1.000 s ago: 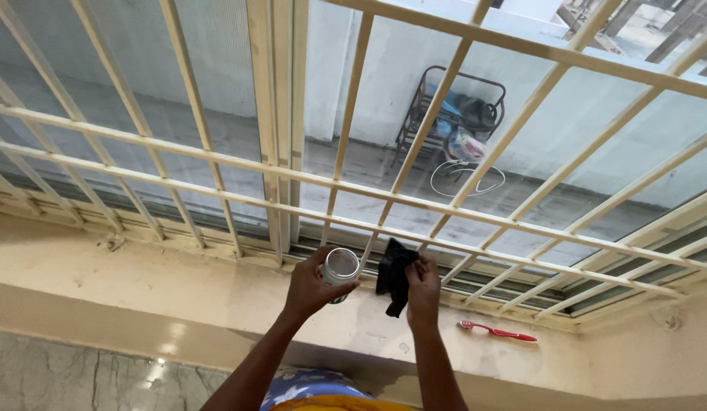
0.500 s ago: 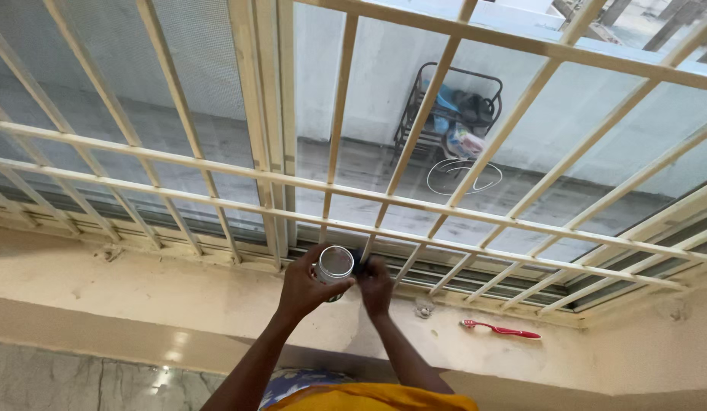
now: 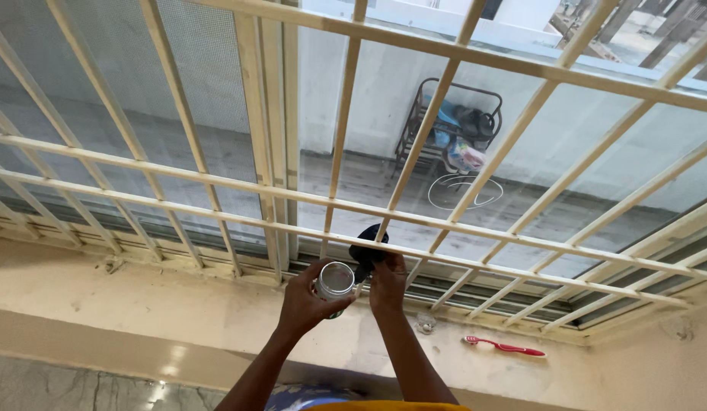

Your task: The person cleans a window frame using a small black cloth and a toothbrush, dipping the tools into a small container of liquid.

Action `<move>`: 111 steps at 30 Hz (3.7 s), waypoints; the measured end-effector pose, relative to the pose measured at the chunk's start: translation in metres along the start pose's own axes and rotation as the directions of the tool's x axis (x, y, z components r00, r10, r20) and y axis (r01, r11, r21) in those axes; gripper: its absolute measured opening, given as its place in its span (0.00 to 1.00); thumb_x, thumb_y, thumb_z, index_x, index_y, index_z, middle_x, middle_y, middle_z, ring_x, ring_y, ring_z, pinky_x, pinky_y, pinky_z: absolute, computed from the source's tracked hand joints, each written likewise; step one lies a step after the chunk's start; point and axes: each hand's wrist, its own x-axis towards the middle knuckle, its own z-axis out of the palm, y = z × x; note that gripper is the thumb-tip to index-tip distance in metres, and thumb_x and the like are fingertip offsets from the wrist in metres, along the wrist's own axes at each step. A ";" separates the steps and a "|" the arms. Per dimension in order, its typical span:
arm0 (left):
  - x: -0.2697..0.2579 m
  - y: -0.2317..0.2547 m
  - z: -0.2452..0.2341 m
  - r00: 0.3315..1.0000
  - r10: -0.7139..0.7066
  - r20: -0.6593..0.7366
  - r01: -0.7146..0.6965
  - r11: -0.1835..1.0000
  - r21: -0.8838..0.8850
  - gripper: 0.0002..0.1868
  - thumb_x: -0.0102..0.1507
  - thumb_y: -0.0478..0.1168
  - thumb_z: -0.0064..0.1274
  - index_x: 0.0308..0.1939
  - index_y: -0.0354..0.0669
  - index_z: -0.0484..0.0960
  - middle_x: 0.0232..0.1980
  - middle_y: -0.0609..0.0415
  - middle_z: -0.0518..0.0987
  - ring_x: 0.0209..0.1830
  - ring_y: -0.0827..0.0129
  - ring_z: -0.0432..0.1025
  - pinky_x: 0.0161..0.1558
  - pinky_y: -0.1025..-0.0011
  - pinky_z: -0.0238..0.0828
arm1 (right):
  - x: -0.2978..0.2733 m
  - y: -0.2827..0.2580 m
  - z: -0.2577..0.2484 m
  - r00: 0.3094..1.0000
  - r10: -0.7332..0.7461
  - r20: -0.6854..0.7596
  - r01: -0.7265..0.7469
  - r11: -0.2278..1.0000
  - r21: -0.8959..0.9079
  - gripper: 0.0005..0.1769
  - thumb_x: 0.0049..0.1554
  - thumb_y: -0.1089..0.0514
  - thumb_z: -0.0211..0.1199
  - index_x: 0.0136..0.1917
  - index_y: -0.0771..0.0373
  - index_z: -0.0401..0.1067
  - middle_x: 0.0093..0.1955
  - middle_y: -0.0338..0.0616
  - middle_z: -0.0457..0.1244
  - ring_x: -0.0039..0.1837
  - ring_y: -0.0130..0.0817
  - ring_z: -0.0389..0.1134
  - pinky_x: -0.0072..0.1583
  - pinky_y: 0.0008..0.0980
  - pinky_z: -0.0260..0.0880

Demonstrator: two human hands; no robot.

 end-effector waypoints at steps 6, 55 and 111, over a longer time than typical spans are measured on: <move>0.000 0.003 0.001 1.000 0.022 0.001 -0.022 0.998 0.053 0.37 0.46 0.49 0.76 0.56 0.41 0.82 0.47 0.51 0.88 0.45 0.69 0.84 0.45 0.69 0.84 | 0.010 0.043 -0.045 0.966 -0.239 0.103 0.252 0.763 -0.594 0.17 0.56 0.70 0.68 0.55 0.62 0.65 0.47 0.42 0.62 0.51 0.29 0.66 0.54 0.31 0.71; -0.001 0.019 0.107 0.999 -0.002 0.040 -0.002 0.996 0.089 0.40 0.45 0.51 0.77 0.57 0.38 0.81 0.46 0.49 0.87 0.41 0.69 0.85 0.40 0.70 0.85 | 0.001 -0.099 -0.071 0.978 -0.178 0.107 0.207 0.797 -0.568 0.19 0.59 0.69 0.60 0.64 0.65 0.69 0.54 0.44 0.69 0.54 0.31 0.71 0.56 0.30 0.74; 0.009 0.056 0.180 0.942 0.185 0.280 -0.208 0.977 0.055 0.42 0.43 0.50 0.77 0.59 0.41 0.80 0.45 0.48 0.87 0.42 0.62 0.84 0.44 0.66 0.82 | -0.004 -0.322 0.019 0.679 0.662 0.318 0.398 0.033 -0.917 0.20 0.51 0.67 0.57 0.54 0.55 0.82 0.51 0.43 0.74 0.52 0.38 0.74 0.57 0.35 0.73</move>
